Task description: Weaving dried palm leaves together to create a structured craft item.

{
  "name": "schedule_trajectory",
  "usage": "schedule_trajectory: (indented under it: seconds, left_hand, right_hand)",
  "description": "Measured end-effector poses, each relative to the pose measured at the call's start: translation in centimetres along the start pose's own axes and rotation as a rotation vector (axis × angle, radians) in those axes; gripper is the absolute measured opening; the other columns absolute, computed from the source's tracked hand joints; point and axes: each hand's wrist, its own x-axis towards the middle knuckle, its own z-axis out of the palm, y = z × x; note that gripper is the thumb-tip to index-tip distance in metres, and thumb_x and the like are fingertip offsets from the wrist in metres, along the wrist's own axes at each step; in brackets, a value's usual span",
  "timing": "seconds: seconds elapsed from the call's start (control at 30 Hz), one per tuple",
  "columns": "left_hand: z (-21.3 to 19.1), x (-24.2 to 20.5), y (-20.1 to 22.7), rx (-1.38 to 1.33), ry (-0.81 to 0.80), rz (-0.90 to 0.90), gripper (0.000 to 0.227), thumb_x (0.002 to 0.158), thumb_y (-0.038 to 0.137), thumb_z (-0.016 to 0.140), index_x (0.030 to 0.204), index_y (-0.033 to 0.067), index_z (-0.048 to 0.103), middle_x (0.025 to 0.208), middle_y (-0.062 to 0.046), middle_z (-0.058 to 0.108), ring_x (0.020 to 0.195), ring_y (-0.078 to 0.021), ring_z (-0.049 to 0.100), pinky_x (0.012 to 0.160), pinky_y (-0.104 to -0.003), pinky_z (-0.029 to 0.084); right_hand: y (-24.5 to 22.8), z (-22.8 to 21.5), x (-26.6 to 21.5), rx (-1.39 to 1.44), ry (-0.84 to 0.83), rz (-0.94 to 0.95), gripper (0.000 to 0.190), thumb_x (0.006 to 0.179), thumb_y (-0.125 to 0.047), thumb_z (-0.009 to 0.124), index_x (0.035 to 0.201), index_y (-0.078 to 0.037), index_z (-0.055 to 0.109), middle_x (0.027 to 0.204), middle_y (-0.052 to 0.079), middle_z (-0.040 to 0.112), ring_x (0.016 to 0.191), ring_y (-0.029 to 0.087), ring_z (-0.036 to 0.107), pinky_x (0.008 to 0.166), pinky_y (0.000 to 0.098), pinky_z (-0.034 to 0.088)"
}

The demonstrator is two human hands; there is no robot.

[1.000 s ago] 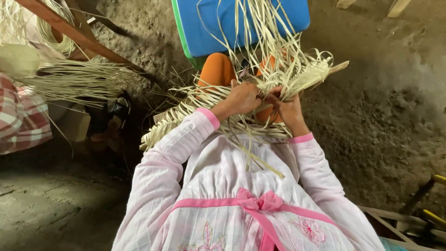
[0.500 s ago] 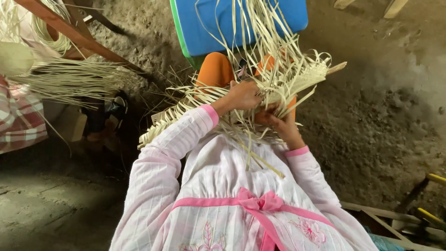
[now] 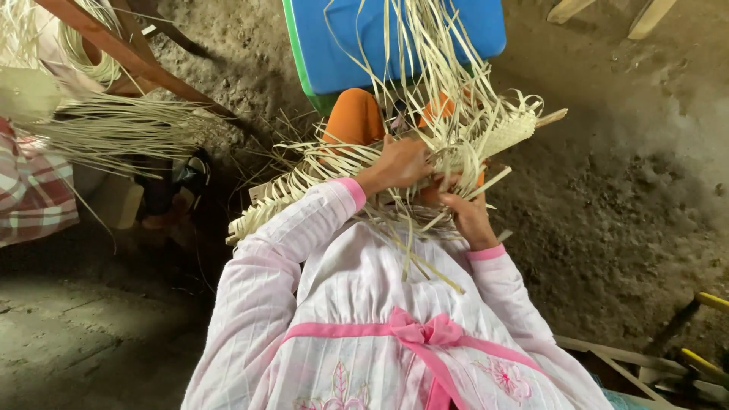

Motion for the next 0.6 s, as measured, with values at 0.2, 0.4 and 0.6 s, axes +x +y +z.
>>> schedule_trajectory:
  seconds: [0.2,0.4,0.6]
  left_hand:
    - [-0.8,-0.2,0.2,-0.124,0.001,0.129,0.023,0.074,0.02,0.057,0.054,0.0107,0.053,0.047,-0.006,0.051,0.048,-0.0282,0.051,0.065,-0.046,0.039]
    - [-1.6,-0.9,1.2,-0.017,0.061,0.079,0.032,0.072,0.018,0.055,0.046,0.0148,0.037,0.044,0.002,0.042,0.043,-0.0154,0.043,0.052,-0.036,0.038]
    - [-1.4,-1.2,1.5,0.119,0.082,0.069,0.022,0.067,0.019,0.053,0.049,0.0096,0.046,0.055,-0.001,0.056,0.052,-0.0209,0.053,0.046,-0.038,0.036]
  right_hand:
    - [-4.9,-2.3,-0.9,0.272,-0.414,-0.226,0.057,0.071,-0.033,0.052,0.104,0.012,0.038,0.063,0.019,0.055,0.07,0.034,0.055,0.071,0.0394,0.039]
    - [-11.2,-3.5,-2.3,0.301,-0.675,-0.26,0.082,0.074,-0.051,0.045,0.13,0.006,0.027,0.094,0.024,0.054,0.1,0.035,0.051,0.094,0.0444,0.033]
    - [-14.0,-5.2,-4.2,0.368,-0.73,-0.32,0.115,0.059,-0.071,0.045,0.137,0.004,0.008,0.1,0.023,0.06,0.096,0.033,0.058,0.107,0.0478,0.029]
